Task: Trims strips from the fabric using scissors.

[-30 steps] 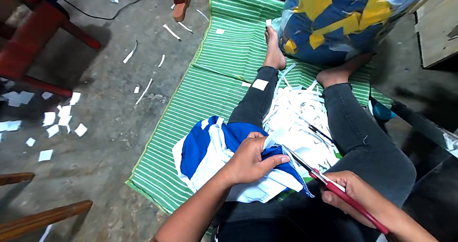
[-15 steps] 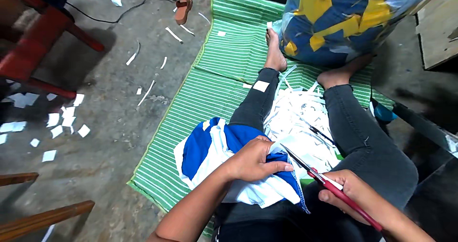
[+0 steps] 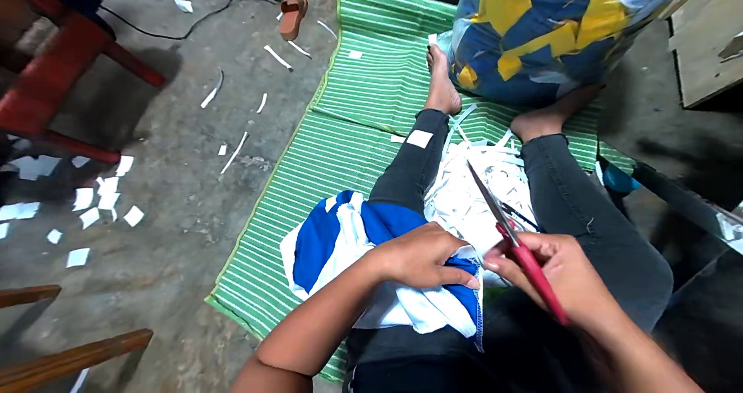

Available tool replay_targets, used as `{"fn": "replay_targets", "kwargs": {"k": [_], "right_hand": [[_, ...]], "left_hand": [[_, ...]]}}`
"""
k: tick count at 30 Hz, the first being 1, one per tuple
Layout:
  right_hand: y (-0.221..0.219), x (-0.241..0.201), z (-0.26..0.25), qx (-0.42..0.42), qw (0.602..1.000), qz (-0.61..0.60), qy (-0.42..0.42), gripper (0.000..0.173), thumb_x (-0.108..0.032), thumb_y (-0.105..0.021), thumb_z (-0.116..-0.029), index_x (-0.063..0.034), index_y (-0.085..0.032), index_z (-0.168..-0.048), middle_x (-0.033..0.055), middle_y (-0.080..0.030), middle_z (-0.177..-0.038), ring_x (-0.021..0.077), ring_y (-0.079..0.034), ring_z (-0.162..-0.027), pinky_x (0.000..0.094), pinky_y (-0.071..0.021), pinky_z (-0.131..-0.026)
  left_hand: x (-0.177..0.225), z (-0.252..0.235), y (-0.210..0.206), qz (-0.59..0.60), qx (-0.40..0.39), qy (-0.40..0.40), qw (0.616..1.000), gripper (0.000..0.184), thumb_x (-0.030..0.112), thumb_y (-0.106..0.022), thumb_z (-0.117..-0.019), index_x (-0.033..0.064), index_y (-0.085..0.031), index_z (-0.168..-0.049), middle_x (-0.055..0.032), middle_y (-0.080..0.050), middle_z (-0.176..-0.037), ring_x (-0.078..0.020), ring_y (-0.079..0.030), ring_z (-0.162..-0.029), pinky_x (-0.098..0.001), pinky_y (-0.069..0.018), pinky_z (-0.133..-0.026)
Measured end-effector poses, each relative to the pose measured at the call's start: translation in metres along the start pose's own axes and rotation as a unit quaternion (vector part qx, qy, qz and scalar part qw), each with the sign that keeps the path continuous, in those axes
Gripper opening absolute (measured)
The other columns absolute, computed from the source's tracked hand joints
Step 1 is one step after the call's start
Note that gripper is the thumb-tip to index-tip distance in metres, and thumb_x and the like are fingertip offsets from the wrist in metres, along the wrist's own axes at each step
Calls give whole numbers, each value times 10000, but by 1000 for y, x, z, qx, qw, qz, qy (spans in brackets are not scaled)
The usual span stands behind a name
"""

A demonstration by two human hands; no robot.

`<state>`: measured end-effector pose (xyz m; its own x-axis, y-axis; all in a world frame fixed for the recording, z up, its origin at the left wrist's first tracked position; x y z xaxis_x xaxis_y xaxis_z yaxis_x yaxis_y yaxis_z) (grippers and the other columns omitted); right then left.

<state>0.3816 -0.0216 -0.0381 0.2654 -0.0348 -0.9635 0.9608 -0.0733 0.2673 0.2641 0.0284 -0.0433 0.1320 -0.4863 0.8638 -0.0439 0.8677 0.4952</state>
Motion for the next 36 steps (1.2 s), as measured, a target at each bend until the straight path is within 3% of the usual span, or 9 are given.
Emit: {"fn": "replay_targets", "kwargs": {"k": [8,11,14,17,19,23,27,30,36], "right_hand": [[-32,-14,-54,51,998,-31,28,62,-113,-703,-821,-137,-681,-769,-122,-562,-584,-64,-481,-496,123,-391,-465],[-45,-23,-70,115,986,-96,74,108,-79,-700,-835,-133,-640,-762,-103,-529,-547,-30,-464,-446,149,-394,-427],[-76,-47,-80,96,968,-186,136,81,-72,-678,-874,-125,-641,-826,-92,-531,-575,-11,-482,-467,168,-436,-449],[-111,-74,-79,44,956,-221,186,72,-53,-691,-851,-101,-642,-830,-82,-553,-608,-28,-500,-497,148,-448,-463],[-120,-75,-78,21,959,-190,207,70,-60,-706,-831,-87,-646,-810,-75,-569,-633,-39,-509,-532,134,-440,-484],[-100,-30,-65,-16,976,-94,197,66,-103,-701,-843,-49,-677,-813,-62,-628,-703,-68,-552,-629,112,-471,-577],[-56,-5,-26,12,979,-61,192,155,-142,-687,-893,-30,-654,-791,-64,-619,-701,-106,-527,-645,75,-438,-595],[-40,-4,-1,61,975,-52,208,134,-143,-707,-880,-61,-645,-794,-70,-634,-707,-96,-558,-659,82,-472,-613],[-20,-3,23,134,964,-65,218,101,-165,-689,-915,-123,-661,-828,-104,-651,-724,-92,-574,-648,93,-496,-606]], "left_hand": [[-52,28,32,-199,3,61,978,579,445,-828,-792,33,-700,-1177,-125,-720,-1147,-301,-627,-1198,-614,-312,-1149],[-27,70,85,-339,206,101,912,268,227,-827,-760,71,-724,-953,-76,-724,-892,-261,-709,-883,-573,-506,-916],[22,143,115,-397,454,151,783,159,87,-718,-753,55,-640,-888,-77,-629,-773,-252,-606,-690,-511,-448,-682],[31,203,85,-360,629,192,662,203,125,-702,-776,64,-569,-916,-104,-578,-904,-249,-578,-824,-423,-466,-697],[2,209,41,-236,660,210,682,307,142,-737,-786,40,-563,-1018,-139,-580,-1081,-189,-603,-941,-324,-534,-740],[-35,162,-27,39,553,199,808,566,400,-679,-960,-23,-560,-1317,-212,-438,-1436,-124,-624,-1069,-235,-581,-754],[2,124,40,-124,502,103,850,429,397,-530,-1031,38,-587,-1259,-149,-513,-1392,-163,-555,-1217,-342,-510,-963],[31,45,75,-129,288,-83,945,355,236,-498,-971,7,-693,-1159,-116,-642,-1345,-294,-472,-1391,-532,-298,-1195],[-12,-40,12,107,-133,-22,985,320,154,-450,-1050,-46,-683,-1141,-54,-686,-993,3,-588,-893,-222,-479,-838]]}}
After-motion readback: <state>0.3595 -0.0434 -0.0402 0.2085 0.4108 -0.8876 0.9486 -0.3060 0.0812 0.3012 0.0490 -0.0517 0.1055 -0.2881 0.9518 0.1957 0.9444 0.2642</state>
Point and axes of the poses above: each hand's wrist, its own z-axis away from the middle knuckle, its own y-axis out of the back of the hand, x = y × z, the point moved 9 cm from there along -z, towards the middle knuckle
